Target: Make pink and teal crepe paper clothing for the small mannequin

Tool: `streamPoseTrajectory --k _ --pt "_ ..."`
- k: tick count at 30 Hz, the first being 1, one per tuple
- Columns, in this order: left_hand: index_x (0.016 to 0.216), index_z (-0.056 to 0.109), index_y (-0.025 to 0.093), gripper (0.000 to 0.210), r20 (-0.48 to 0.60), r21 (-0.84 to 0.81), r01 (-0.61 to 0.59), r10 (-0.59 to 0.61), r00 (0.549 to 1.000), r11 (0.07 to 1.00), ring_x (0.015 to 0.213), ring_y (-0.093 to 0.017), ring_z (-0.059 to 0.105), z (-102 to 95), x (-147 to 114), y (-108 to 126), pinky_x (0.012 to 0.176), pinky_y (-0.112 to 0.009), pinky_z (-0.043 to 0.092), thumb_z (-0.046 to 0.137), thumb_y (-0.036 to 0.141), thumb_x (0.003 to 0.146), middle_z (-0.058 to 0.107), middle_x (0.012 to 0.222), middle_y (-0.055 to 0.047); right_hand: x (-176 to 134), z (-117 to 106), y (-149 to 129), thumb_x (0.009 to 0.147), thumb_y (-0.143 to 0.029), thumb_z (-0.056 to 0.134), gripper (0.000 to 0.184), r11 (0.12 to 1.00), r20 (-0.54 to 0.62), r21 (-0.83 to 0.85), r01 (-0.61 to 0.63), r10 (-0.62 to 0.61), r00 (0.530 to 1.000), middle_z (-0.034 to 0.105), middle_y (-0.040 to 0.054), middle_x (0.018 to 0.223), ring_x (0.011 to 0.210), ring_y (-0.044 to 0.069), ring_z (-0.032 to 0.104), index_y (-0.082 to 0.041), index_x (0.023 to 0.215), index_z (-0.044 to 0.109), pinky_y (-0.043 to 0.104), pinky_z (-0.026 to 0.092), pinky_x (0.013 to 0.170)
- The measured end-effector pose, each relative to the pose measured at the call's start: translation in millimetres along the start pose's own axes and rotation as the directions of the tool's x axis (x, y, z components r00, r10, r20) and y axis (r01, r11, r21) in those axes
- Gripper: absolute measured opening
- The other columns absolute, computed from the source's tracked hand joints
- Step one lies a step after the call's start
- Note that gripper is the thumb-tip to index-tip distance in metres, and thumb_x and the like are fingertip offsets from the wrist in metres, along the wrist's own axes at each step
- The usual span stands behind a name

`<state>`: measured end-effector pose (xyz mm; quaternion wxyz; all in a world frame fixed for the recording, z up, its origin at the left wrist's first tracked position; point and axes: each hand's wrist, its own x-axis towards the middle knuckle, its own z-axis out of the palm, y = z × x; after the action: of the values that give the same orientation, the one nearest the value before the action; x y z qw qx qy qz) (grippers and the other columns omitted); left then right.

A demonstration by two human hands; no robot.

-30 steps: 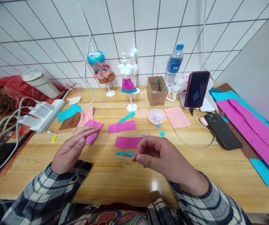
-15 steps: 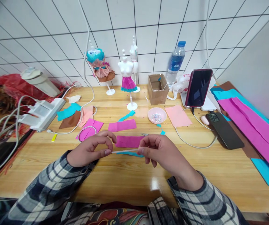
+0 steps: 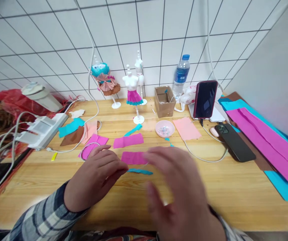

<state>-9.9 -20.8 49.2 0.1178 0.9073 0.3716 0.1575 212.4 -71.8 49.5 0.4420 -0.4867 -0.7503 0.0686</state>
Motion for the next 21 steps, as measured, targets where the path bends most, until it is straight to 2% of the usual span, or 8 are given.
streamPoseTrajectory --k 2,4,7,12,16,18,20,21 --pt "0.090 0.065 0.024 0.016 0.012 -0.042 0.018 -0.017 1.000 0.999 0.081 -0.017 0.058 1.8 2 2 0.092 -0.040 0.036 0.050 0.019 0.091 0.068 0.082 0.000 1 13 -6 0.082 -0.018 0.060 0.049 0.995 0.179 0.017 0.098 -0.099 0.979 0.062 0.0086 0.117 0.111 0.025 0.053 -0.019 0.129 0.051 0.044 0.041 0.100" --pt "0.091 0.065 0.024 0.015 0.001 -0.089 0.039 -0.040 0.999 0.995 0.083 -0.017 0.059 4.7 2 3 0.088 -0.038 0.038 0.051 0.018 0.090 0.068 0.083 0.000 2 29 -6 0.085 -0.016 0.059 0.036 0.996 0.209 0.019 0.092 -0.094 0.973 0.068 0.0031 0.103 0.100 0.021 0.058 -0.022 0.120 0.057 0.044 0.038 0.104" --pt "0.090 0.065 0.023 0.012 -0.044 -0.167 0.094 -0.103 0.994 0.981 0.080 -0.017 0.059 10.5 -3 1 0.081 -0.034 0.041 0.054 0.019 0.089 0.068 0.080 -0.001 2 46 1 0.090 -0.017 0.055 0.019 0.999 0.220 0.001 0.043 -0.042 0.975 0.070 -0.0013 0.088 0.085 0.017 0.061 -0.024 0.106 0.063 0.043 0.036 0.105" --pt "0.088 0.068 0.022 0.011 -0.029 -0.316 0.257 -0.280 0.960 0.913 0.078 -0.016 0.062 21.9 -10 0 0.073 -0.029 0.046 0.057 0.024 0.087 0.070 0.080 -0.001 2 55 6 0.090 -0.021 0.056 0.011 1.000 0.283 0.028 -0.009 0.000 0.959 0.069 -0.0008 0.087 0.086 0.017 0.062 -0.024 0.099 0.062 0.042 0.037 0.102" --pt "0.090 0.071 0.021 0.016 0.058 -0.424 0.375 -0.389 0.919 0.824 0.073 -0.015 0.063 27.0 -13 -2 0.070 -0.027 0.049 0.057 0.027 0.086 0.071 0.078 -0.001 2 59 7 0.093 -0.019 0.049 0.014 0.999 0.386 0.026 -0.031 0.018 0.922 0.069 0.0018 0.093 0.087 0.019 0.061 -0.024 0.101 0.059 0.035 0.045 0.083" --pt "0.099 0.071 0.021 0.021 0.091 -0.473 0.400 -0.409 0.908 0.785 0.073 -0.015 0.064 29.7 -15 -12 0.069 -0.027 0.050 0.056 0.030 0.087 0.072 0.081 -0.001 3 60 9 0.094 -0.016 0.046 0.015 0.999 0.433 0.016 -0.051 0.039 0.900 0.068 0.0036 0.094 0.086 0.019 0.061 -0.022 0.101 0.058 0.032 0.044 0.074" --pt "0.114 0.067 0.022 0.030 0.052 -0.485 0.408 -0.441 0.896 0.773 0.075 -0.016 0.064 35.3 -17 -30 0.068 -0.027 0.050 0.054 0.033 0.089 0.072 0.086 -0.003 7 61 14 0.091 -0.013 0.046 0.015 0.992 0.453 0.009 -0.129 0.112 0.884 0.067 0.0032 0.090 0.082 0.018 0.060 -0.021 0.099 0.056 0.031 0.043 0.070" --pt "0.119 0.065 0.022 0.033 -0.014 -0.467 0.402 -0.462 0.887 0.787 0.077 -0.016 0.063 39.6 -19 -41 0.069 -0.028 0.050 0.053 0.033 0.090 0.072 0.090 -0.004 10 62 16 0.089 -0.012 0.049 0.015 0.981 0.469 0.016 -0.195 0.165 0.868 0.066 0.0019 0.087 0.079 0.017 0.060 -0.021 0.098 0.055 0.030 0.042 0.068"
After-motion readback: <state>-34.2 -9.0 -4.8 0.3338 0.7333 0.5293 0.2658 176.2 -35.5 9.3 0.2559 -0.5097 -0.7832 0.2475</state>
